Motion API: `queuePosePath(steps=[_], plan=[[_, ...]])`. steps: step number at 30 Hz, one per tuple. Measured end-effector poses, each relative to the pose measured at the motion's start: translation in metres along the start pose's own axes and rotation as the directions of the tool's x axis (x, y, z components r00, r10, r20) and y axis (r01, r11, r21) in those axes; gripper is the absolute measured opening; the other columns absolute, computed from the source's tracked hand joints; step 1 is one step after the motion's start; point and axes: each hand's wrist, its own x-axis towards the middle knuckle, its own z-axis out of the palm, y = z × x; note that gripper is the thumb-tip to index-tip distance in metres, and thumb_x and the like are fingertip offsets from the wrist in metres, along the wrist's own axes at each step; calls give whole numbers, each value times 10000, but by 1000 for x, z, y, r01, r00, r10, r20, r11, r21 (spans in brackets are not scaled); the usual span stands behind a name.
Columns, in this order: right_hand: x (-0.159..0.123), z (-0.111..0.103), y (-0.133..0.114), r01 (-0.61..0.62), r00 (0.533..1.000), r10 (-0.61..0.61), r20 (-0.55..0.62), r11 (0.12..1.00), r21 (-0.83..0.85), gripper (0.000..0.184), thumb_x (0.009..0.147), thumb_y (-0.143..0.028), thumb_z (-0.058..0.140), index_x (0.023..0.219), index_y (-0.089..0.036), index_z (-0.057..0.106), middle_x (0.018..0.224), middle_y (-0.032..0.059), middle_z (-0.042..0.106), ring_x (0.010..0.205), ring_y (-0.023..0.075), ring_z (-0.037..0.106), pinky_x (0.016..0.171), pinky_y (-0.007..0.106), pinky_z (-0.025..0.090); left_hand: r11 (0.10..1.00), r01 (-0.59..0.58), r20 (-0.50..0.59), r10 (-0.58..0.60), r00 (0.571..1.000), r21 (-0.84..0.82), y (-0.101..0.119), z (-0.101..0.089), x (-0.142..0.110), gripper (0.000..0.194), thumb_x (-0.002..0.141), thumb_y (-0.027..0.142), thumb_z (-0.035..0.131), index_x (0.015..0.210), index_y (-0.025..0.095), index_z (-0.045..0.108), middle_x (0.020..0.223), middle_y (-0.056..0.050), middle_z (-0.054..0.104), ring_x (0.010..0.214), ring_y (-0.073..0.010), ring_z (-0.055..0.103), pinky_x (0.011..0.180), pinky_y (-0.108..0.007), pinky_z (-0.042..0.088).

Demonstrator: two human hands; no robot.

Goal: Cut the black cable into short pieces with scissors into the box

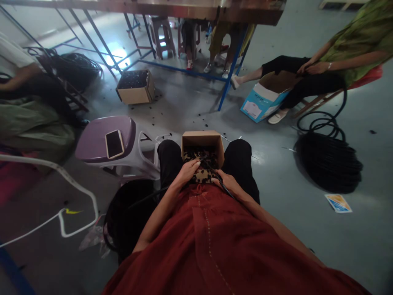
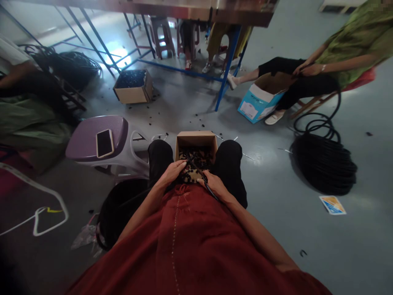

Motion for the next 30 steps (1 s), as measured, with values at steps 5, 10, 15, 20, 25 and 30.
queuePosePath(steps=[5,10,15,20,25,30], plan=[[0,-1,-1,-24,999,25,22,999,-27,384,828,-461,427,1093,-193,497,987,96,628,896,222,594,745,288,417,998,34,62,-30,998,-58,-2,-8,2,368,824,341,433,1052,107,602,732,-24,593,576,-81,463,548,-193,370],[1,-1,-2,-38,999,40,36,998,-43,392,830,-460,426,1104,-189,495,969,104,639,880,229,604,721,280,417,997,36,57,-32,998,-67,-2,-9,3,344,813,315,449,1043,111,604,726,-19,588,563,-79,462,534,-193,367],[0,0,0,-24,1000,25,18,998,-55,373,827,-457,438,1091,-202,504,944,89,648,875,221,608,695,257,410,994,64,18,-63,998,-88,-2,-7,3,334,801,296,463,1032,107,613,738,-22,601,557,-80,471,546,-200,377],[0,1,1,-28,999,30,22,997,-67,370,836,-476,411,1069,-203,503,904,84,652,830,216,617,668,255,412,993,48,14,-47,999,-109,-7,-7,5,332,794,298,476,1030,112,618,749,-25,614,558,-80,477,551,-201,384],[0,2,0,-25,999,27,20,996,-80,360,841,-462,409,1068,-198,502,904,87,654,823,212,620,685,256,414,990,54,13,-53,999,-128,-10,-6,7,341,789,301,489,1037,106,618,759,-33,627,555,-80,478,550,-202,387],[0,2,0,-22,1000,23,6,997,-70,360,838,-448,421,1089,-203,505,929,85,656,847,210,621,692,251,420,991,50,17,-49,999,-122,-13,-6,8,337,795,295,487,1046,110,617,764,-38,635,567,-83,490,558,-201,391]])
